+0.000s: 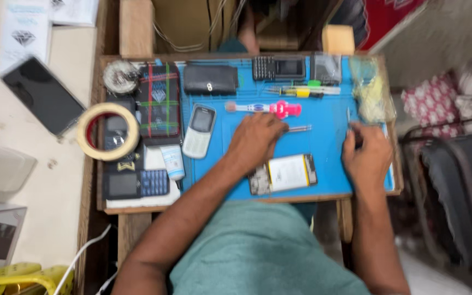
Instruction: The person uses a screwdriver to remove screws from the back of a small mobile phone, then sets the back cover aside. They then use the screwdriver to work on the internal components of a larger smartphone lying on the workbench.
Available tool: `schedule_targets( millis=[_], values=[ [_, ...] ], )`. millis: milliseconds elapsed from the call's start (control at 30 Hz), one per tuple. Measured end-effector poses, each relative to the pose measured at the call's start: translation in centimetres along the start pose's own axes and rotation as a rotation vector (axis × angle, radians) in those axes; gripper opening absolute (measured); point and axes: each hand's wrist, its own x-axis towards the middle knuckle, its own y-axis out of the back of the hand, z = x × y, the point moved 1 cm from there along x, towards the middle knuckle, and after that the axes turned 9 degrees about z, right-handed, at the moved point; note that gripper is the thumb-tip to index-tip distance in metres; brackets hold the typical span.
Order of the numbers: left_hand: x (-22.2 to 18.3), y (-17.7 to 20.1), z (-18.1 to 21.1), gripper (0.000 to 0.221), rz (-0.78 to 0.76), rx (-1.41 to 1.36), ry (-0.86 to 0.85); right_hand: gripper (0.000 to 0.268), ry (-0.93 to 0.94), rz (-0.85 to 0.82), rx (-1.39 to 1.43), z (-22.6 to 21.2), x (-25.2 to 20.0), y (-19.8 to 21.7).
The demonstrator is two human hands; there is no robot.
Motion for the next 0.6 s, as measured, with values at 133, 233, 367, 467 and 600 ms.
schedule_targets(
  millis=[133, 233, 367, 467, 600],
  values=[
    [0.3, 2.2, 0.2, 0.021, 0.036, -0.037, 0.041, 0.022, 0.081, -0.016, 0.073, -2.0, 0.7, 1.4],
    [0.7, 3.5, 1.3, 0.021, 0.04, -0.053, 0.035, 0.034, 0.13, -0.103, 0.193, -4.6, 1.3, 1.6],
    [1.3, 3.1, 3.2, 0.023, -0.032, -0.133, -0.003, 0.042, 0.349, -0.207, 0.121, -6.8, 2.1, 1.0],
    [1.0, 3.1, 4.1, 0.033, -0.033, -0.202, -0.012, 0.025, 0.424, -0.215, 0.082, -6.9, 2.7, 0.5],
    [-0.3, 4.8, 3.9, 0.061, -0.015, -0.211, 0.054, 0.016, 0.303, -0.157, 0.155, -4.9, 2.7, 0.5]
  ],
)
